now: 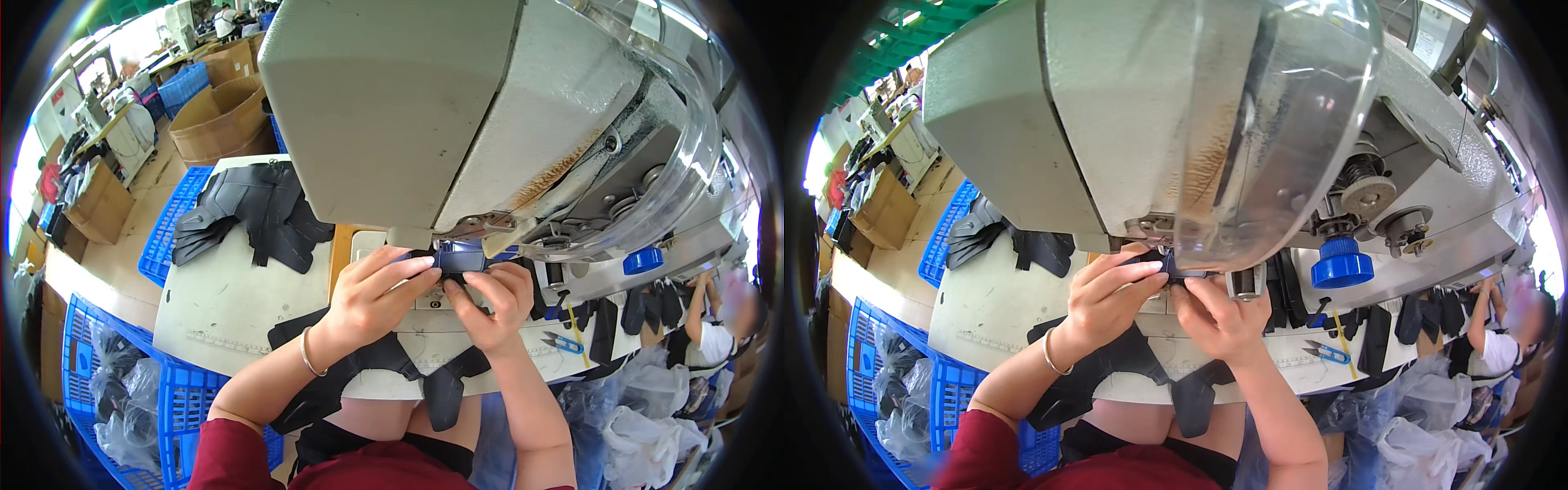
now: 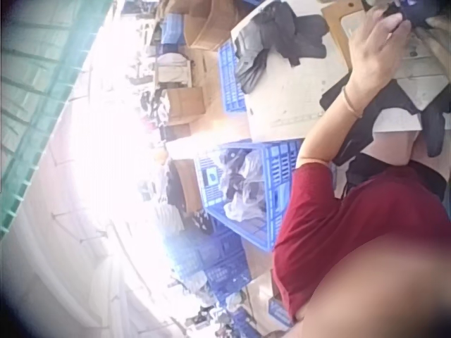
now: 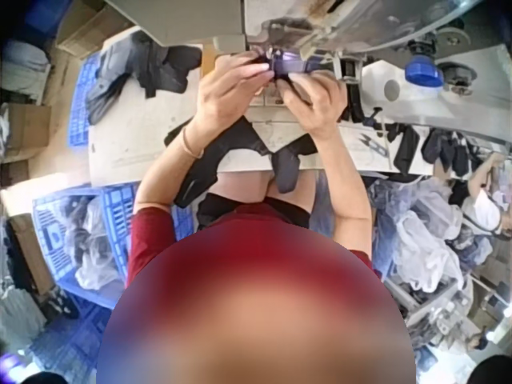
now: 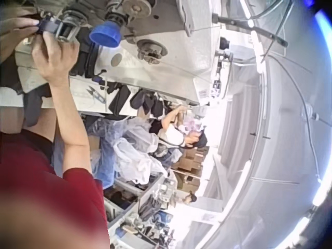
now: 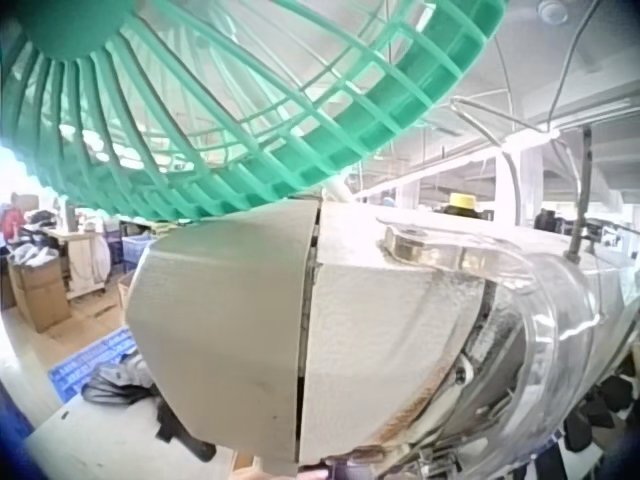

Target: Stitch together black leather or synthetic components for footwear using an industrial sewing machine.

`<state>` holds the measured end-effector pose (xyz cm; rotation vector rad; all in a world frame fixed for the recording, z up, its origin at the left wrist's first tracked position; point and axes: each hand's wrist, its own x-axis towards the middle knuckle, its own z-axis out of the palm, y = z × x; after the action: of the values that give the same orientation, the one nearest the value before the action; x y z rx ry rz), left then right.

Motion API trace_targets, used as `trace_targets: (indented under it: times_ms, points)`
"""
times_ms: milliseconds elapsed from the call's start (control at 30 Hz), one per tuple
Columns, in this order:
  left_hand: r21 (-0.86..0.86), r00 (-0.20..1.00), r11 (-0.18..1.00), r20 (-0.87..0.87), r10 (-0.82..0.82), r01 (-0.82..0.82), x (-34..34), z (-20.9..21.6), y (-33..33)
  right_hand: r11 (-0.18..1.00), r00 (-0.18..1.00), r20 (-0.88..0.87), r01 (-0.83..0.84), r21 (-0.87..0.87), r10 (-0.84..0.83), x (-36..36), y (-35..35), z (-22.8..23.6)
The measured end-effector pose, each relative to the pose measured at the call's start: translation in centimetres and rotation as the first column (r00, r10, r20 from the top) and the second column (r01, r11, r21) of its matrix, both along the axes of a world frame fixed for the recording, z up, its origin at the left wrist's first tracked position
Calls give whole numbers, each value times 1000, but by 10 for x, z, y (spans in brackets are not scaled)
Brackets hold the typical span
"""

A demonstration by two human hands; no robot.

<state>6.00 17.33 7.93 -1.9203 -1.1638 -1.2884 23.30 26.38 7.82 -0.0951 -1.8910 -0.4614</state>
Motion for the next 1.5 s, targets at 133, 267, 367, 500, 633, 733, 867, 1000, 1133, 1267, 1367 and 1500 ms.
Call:
trace_targets:
  times_ms: [133,267,367,500,633,733,867,1000,1133,1267,1367,1500]
  points:
    - [55,998,998,-64,21,-18,-2,-3,4,998,1000,24,-3,-64,5,1,-1,0]
    - [92,999,996,-39,23,-19,-1,-4,7,999,1000,21,-13,-48,14,1,-1,-1]
    - [168,992,986,-116,40,-20,-3,-2,11,999,1000,22,-12,-37,12,1,0,-1]
    - [188,974,982,-216,75,-34,-7,2,10,999,999,39,-11,-47,13,1,-1,1]
    - [192,954,980,-278,109,-56,-9,6,10,997,998,57,-12,-82,17,1,-5,7]
    - [196,958,979,-268,100,-47,-9,8,11,996,998,63,-10,-88,16,0,-7,10]
    - [205,961,977,-252,112,-60,-8,7,12,997,998,59,-12,-82,16,-1,-5,13]
    - [205,954,975,-266,135,-81,-8,7,12,993,997,68,-35,-114,43,-1,0,15]
    - [230,942,966,-280,186,-122,-5,6,12,993,994,88,-48,-105,57,1,6,15]
    - [250,935,960,-294,200,-127,-4,4,13,986,990,111,-67,-152,84,5,9,18]
    - [248,954,964,-250,163,-99,-4,2,14,998,987,158,-11,-56,20,7,9,22]
    - [235,959,966,-233,163,-107,-5,0,15,999,978,209,20,-26,-15,9,8,29]
